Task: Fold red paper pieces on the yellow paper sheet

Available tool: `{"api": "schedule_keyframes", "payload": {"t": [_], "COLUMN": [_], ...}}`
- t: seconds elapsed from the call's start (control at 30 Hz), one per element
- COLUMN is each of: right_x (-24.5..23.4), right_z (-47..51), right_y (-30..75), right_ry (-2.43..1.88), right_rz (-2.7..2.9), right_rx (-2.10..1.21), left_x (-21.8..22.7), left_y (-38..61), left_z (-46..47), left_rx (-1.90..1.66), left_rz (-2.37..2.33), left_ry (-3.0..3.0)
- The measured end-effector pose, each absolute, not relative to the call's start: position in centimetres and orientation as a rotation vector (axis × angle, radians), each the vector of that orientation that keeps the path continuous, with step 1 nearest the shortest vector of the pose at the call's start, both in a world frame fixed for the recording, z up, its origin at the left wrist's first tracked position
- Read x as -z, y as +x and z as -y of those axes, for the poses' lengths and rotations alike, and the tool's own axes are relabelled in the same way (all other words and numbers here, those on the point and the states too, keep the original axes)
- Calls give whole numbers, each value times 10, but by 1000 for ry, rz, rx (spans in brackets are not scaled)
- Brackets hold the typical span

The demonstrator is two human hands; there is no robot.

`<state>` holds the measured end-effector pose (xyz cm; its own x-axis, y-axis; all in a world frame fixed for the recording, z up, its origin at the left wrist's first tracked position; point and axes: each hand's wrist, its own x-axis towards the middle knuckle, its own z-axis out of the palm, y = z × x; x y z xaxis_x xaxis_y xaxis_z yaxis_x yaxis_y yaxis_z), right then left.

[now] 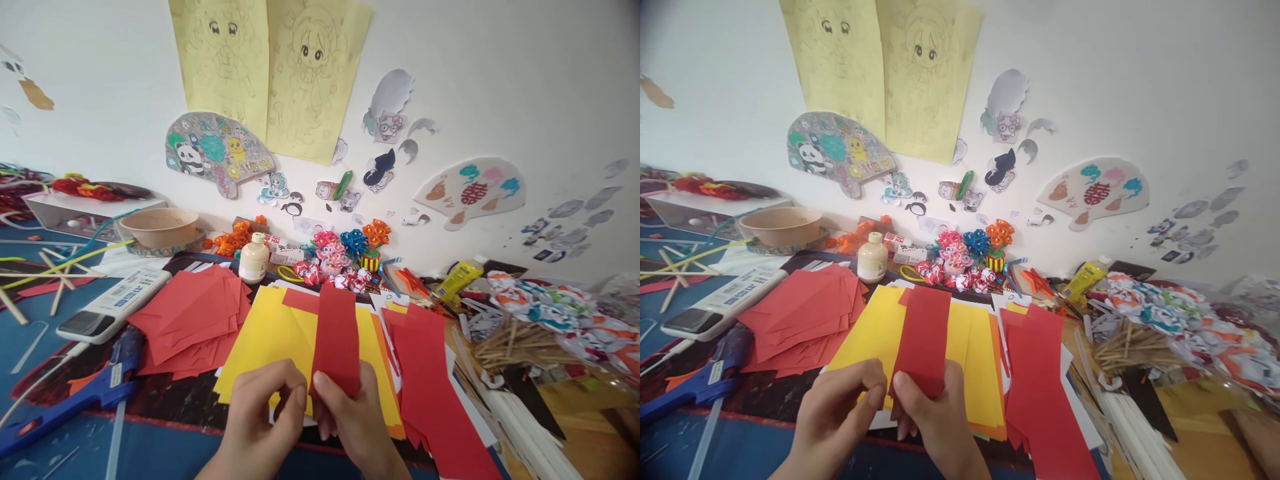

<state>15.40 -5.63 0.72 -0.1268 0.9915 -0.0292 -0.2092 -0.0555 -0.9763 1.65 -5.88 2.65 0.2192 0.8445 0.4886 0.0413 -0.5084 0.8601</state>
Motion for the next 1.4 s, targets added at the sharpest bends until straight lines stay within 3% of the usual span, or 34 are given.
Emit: {"api": "schedule_keyframes", "payload": {"t": [0.47,0.77,1.4], "right_x": [-22,-31,-29], "right_z": [56,56,60], "right_y": [160,164,160], "right_ry": [-1064,-1102,-1294], "right_rz": [1218,1330,1191], "right_rx": [-1420,-1411,-1257], "left_x": [-35,-32,-34], "left_y": [12,10,18], "left_z": [61,62,62], "left_rx": [-1082,-1047,-1148], "left_rz": [-840,-978,-964], "left_ry": [1643,1826,1575]}}
